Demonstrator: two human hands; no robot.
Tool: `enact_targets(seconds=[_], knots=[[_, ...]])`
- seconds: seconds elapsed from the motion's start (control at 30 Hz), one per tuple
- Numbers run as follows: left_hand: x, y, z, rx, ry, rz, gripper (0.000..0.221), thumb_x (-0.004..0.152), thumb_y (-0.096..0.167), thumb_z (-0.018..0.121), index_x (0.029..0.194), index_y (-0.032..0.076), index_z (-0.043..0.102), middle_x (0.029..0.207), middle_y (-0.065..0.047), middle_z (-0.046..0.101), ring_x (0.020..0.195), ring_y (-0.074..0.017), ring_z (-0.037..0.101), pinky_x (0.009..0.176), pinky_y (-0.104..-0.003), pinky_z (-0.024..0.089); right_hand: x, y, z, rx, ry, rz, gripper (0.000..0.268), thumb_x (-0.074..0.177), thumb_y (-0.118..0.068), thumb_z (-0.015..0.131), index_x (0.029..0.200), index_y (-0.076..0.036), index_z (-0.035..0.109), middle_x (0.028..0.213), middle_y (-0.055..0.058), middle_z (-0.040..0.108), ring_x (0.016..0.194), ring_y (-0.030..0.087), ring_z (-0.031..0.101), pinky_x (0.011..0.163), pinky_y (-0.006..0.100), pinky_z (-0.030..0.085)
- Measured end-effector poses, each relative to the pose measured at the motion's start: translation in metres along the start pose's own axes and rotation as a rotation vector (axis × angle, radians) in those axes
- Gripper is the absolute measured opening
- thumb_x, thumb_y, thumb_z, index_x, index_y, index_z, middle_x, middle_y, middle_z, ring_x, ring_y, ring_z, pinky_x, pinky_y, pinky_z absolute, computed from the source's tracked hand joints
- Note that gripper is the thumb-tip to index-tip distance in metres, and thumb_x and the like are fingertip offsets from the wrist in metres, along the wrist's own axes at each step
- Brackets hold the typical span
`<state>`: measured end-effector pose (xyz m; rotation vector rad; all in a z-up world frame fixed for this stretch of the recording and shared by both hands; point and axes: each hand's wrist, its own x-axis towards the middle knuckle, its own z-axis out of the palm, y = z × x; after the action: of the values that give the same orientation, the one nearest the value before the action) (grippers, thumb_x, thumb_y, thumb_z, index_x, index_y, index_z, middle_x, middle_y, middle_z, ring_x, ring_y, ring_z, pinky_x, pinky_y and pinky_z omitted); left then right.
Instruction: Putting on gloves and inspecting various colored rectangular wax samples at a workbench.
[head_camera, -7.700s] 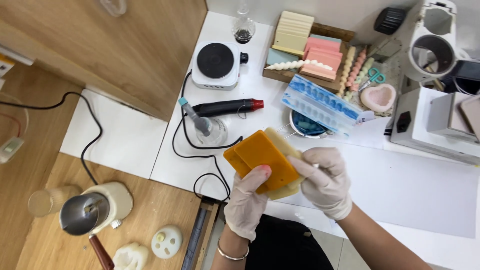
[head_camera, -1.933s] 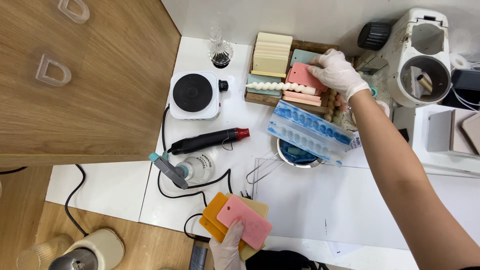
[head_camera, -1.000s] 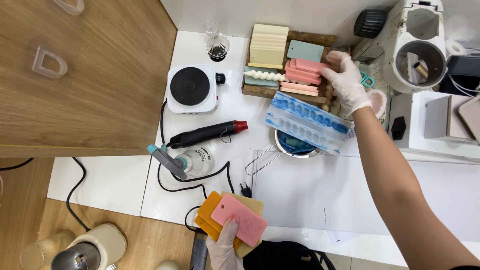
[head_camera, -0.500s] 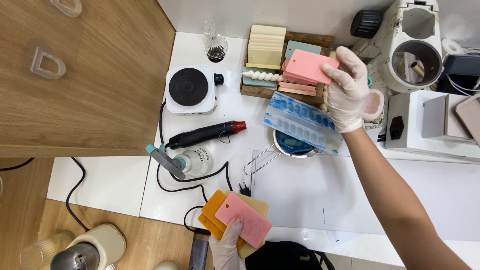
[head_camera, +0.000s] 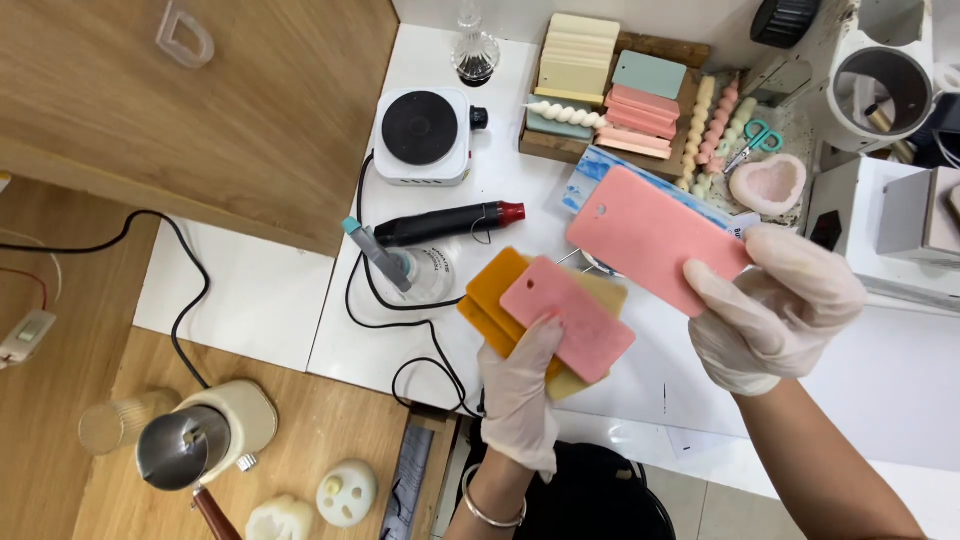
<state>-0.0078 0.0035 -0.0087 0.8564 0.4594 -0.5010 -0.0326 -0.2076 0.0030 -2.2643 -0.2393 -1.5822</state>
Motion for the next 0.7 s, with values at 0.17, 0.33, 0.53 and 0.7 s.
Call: enact_targets(seconds=[0.17, 0.33, 0.53, 0.7], knots=[[-0.004, 0.015, 0.025, -0.023, -0.112, 0.052, 0.060, 0.085, 0.003, 0.077, 0.141, 0.004, 0.055, 0.126, -0.005, 0.065, 0.111, -0.0144, 0.065, 0.095, -0.032, 0.058, -0.013, -0.024, -0.015, 0.013, -0.075, 0.063, 0.042, 0.054, -0.003, 0.076, 0.095, -0.004, 0.079, 0.100, 0.017, 0.064, 0.081, 0.031, 0.062, 0.070, 0.039, 0.047], [-0.014, 0.029, 0.044, 0.019, -0.159, 0.008, 0.067, 0.080, -0.001, 0.078, 0.142, 0.006, 0.055, 0.127, -0.006, 0.066, 0.113, -0.0165, 0.066, 0.094, -0.034, 0.059, -0.016, -0.043, -0.016, 0.074, -0.171, 0.118, 0.040, 0.062, 0.006, 0.073, 0.100, -0.006, 0.078, 0.102, 0.016, 0.060, 0.083, 0.029, 0.061, 0.073, 0.038, 0.047], [-0.003, 0.024, 0.037, -0.020, -0.125, 0.013, 0.070, 0.076, -0.003, 0.077, 0.141, 0.008, 0.055, 0.124, -0.005, 0.067, 0.110, -0.0166, 0.067, 0.092, -0.034, 0.059, -0.016, -0.025, -0.002, 0.118, -0.262, 0.231, 0.041, 0.078, 0.020, 0.063, 0.108, -0.004, 0.076, 0.109, 0.013, 0.063, 0.095, 0.027, 0.065, 0.076, 0.033, 0.053], [0.012, 0.013, 0.001, 0.074, -0.079, 0.013, 0.066, 0.077, 0.002, 0.081, 0.139, 0.000, 0.057, 0.123, -0.009, 0.069, 0.110, -0.0193, 0.068, 0.094, -0.035, 0.060, -0.030, 0.093, 0.038, 0.059, -0.282, 0.582, 0.009, 0.104, 0.007, 0.070, 0.108, -0.001, 0.071, 0.108, 0.012, 0.066, 0.105, 0.024, 0.063, 0.095, 0.033, 0.050]])
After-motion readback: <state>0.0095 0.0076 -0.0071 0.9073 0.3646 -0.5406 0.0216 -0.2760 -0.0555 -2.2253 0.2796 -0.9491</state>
